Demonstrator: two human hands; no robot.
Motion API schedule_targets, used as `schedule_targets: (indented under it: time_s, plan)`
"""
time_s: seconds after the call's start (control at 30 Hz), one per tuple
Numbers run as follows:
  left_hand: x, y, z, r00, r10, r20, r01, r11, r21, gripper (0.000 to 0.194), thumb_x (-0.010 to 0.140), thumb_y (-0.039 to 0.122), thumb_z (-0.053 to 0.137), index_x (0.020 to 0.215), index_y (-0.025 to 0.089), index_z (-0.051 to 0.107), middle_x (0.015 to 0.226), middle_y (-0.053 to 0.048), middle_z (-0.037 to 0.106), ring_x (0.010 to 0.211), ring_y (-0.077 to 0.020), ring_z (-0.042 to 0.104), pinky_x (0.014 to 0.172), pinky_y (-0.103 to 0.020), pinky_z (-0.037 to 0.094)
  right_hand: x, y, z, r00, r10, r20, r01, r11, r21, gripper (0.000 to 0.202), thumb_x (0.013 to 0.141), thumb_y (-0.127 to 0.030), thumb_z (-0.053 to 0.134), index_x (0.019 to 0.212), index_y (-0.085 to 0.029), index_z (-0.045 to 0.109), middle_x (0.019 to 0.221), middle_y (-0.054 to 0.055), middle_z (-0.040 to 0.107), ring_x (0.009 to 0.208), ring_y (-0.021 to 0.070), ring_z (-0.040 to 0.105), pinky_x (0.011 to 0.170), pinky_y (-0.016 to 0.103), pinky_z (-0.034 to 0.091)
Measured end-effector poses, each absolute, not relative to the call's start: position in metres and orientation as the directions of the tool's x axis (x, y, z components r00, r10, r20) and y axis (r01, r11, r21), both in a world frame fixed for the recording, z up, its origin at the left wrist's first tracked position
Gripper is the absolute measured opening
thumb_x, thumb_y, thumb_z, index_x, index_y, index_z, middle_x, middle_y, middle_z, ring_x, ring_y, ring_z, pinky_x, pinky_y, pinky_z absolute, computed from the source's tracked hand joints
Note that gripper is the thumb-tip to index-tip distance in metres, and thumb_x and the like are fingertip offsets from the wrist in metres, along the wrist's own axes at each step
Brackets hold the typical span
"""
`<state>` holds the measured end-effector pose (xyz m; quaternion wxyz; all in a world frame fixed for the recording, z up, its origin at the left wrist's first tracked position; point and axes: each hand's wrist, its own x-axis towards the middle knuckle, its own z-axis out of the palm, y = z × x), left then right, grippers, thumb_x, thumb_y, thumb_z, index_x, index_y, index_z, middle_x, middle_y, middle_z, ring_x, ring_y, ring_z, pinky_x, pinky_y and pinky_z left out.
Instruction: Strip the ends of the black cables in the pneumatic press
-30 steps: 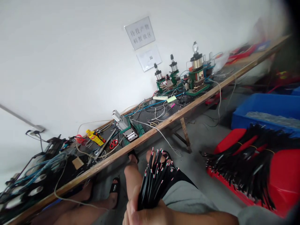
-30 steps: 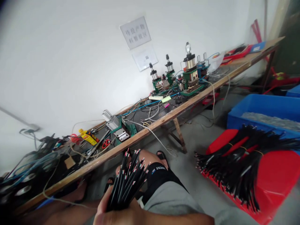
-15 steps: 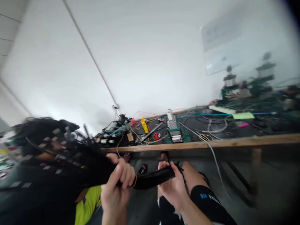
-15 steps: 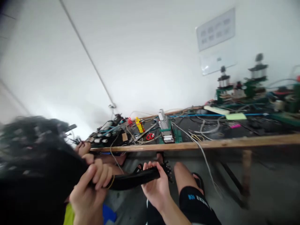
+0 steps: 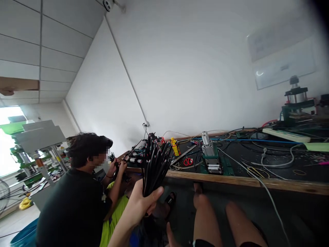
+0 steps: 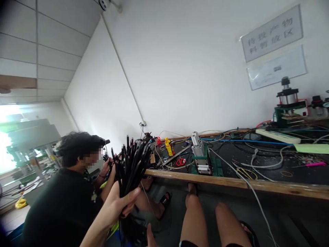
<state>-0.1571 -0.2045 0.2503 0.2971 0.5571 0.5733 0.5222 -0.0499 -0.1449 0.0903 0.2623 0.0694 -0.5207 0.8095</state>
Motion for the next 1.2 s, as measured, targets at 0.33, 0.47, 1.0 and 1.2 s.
schedule_targets:
  time_s: [0.33,0.47,1.0,1.2]
  plan:
    - [-0.187,-0.219,0.183,0.009,1.000,-0.026,0.123,0.025,0.992,0.073,0.073,0.086,0.095,0.081,0.020,0.063,0.044,0.010,0.041,0.033,-0.0044,0.026,0.034,-0.019,0.025,0.042,-0.100,0.175,-0.615,0.676,0.406,-0.522,0.037,-0.852,0.044,0.097,-0.060,0.080,0.108,-0.018,0.074,0.077,0.003,0.074,0.061,0.0146,0.067,0.048,0.020,0.042]
    - [-0.199,-0.225,0.182,0.025,0.997,-0.067,0.146,0.062,0.987,0.071,0.075,0.083,0.096,0.084,0.018,0.068,0.045,0.008,0.043,0.034,-0.0048,0.028,0.035,-0.019,0.025,0.037,-0.100,0.186,-0.658,0.591,0.466,-0.514,0.099,-0.852,0.032,0.098,-0.049,0.079,0.105,-0.017,0.080,0.083,0.007,0.081,0.065,0.0141,0.068,0.055,0.022,0.048]
    - [-0.230,-0.240,0.227,-0.019,1.000,-0.019,0.282,0.023,0.959,0.066,0.081,0.078,0.094,0.072,0.019,0.067,0.045,0.004,0.046,0.038,-0.0093,0.036,0.040,-0.023,0.025,-0.008,-0.086,0.202,-0.771,0.365,0.521,-0.561,-0.004,-0.828,0.036,0.100,-0.051,0.084,0.110,-0.017,0.087,0.087,0.009,0.084,0.074,0.0187,0.079,0.045,0.015,0.049]
    - [-0.235,-0.243,0.226,-0.007,0.999,-0.035,0.287,0.035,0.957,0.067,0.079,0.080,0.094,0.071,0.020,0.065,0.045,0.004,0.046,0.038,-0.0093,0.037,0.038,-0.022,0.025,-0.011,-0.083,0.209,-0.811,0.216,0.544,-0.557,-0.002,-0.830,0.039,0.107,-0.052,0.072,0.116,-0.016,0.087,0.087,0.010,0.083,0.071,0.0178,0.077,0.042,0.016,0.047]
